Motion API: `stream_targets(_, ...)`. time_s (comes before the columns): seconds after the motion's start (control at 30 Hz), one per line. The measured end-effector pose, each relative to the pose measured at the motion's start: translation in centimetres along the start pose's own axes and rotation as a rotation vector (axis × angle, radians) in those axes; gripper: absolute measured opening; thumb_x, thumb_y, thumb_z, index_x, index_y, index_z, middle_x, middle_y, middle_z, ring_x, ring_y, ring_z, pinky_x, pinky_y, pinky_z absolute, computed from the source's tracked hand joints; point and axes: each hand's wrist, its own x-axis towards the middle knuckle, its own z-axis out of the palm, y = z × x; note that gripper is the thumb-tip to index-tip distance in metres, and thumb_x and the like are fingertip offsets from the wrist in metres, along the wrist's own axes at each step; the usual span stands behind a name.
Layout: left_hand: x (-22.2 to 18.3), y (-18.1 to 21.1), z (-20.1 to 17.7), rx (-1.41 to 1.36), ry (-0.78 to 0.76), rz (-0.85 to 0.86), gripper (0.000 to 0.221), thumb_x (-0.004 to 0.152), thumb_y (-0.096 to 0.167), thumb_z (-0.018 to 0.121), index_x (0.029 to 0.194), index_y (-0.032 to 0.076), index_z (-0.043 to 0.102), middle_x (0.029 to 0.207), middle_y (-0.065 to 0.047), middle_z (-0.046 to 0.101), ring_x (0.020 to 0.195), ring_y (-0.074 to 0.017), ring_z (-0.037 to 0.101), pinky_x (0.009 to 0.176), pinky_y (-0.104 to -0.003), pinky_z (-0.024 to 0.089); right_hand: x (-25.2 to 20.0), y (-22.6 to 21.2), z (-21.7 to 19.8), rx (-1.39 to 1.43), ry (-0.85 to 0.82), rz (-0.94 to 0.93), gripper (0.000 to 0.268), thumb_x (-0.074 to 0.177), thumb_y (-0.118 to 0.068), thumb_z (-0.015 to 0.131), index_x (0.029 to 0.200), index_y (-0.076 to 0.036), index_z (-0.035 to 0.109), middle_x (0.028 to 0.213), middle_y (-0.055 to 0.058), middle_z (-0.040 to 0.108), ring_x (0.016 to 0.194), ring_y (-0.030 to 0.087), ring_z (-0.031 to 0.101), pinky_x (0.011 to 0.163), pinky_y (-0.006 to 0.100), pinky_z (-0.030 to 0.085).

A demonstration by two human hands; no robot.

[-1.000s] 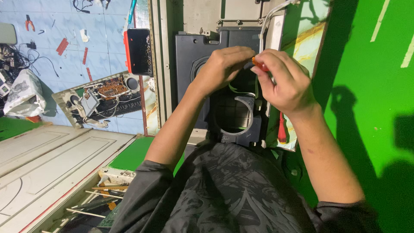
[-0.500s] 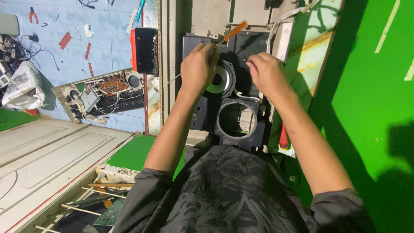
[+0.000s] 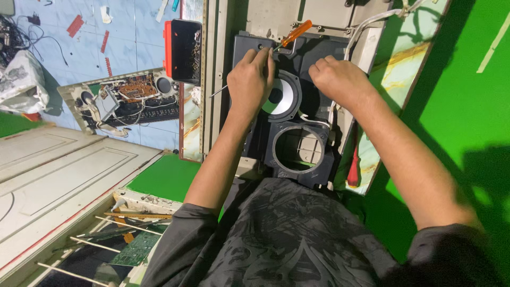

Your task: The person uses a screwdriver to remove screws from a speaker housing, disconnects internal wiring, and handles small circuit boards while working on the device.

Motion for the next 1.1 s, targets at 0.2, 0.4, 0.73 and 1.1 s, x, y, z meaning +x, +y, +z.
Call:
stream_targets(0.2, 0.1, 0.0, 0.0, 0.006, 0.013, -0.004, 0.015, 0.099, 0.021, 0.068, 0.103, 0.009, 0.076, 0.079, -0.008, 0.062, 0.067, -0.0286, 0.066, 0.058, -0.041, 0.051, 0.1, -0.1, -0.4, 0.061, 0.034, -0.005, 0.016, 0.078, -0.014, 0.071, 0.087, -0.003, 0.065, 0.090, 0.012, 0.069, 0.091, 0.028, 0.070, 0.069, 0.038, 0.060)
stream_targets(0.4, 0.0, 0.0, 0.0, -0.012, -0.003, -0.020, 0.015, 0.099, 0.022, 0.068, 0.104, 0.010, 0.076, 0.079, -0.009, 0.062, 0.068, -0.0291, 0.066, 0.058, -0.042, 0.050, -0.6, -0.1, 0.3, 0.052, 0.087, 0.018, 0.011, 0.085, -0.008, 0.073, 0.091, -0.004, 0.065, 0.091, 0.010, 0.065, 0.093, 0.027, 0.069, 0.072, 0.038, 0.060)
stream_targets(0.73, 0.0, -0.3, 0.4, 0.036, -0.012, -0.001, 0.021, 0.100, 0.026, 0.068, 0.088, 0.008, 0.068, 0.079, -0.009, 0.061, 0.069, -0.0302, 0.066, 0.059, -0.042, 0.051, -1.0, -1.1, -0.8, 0.437, 0.318, 0.284, 0.014, 0.088, -0.005, 0.077, 0.094, 0.001, 0.067, 0.092, 0.014, 0.067, 0.083, 0.028, 0.067, 0.074, 0.039, 0.058)
stream_targets(1.1, -2.5, 5.1, -6.6, -0.471, -0.090, -0.006, 0.022, 0.093, 0.028, 0.073, 0.109, 0.014, 0.077, 0.094, -0.009, 0.076, 0.078, -0.0236, 0.076, 0.067, -0.033, 0.057, -4.5, -9.6, -6.5, 1.351, 0.707, 0.455, 0.013, 0.098, 0.007, 0.071, 0.105, 0.004, 0.061, 0.102, 0.009, 0.069, 0.090, 0.012, 0.067, 0.082, 0.026, 0.057)
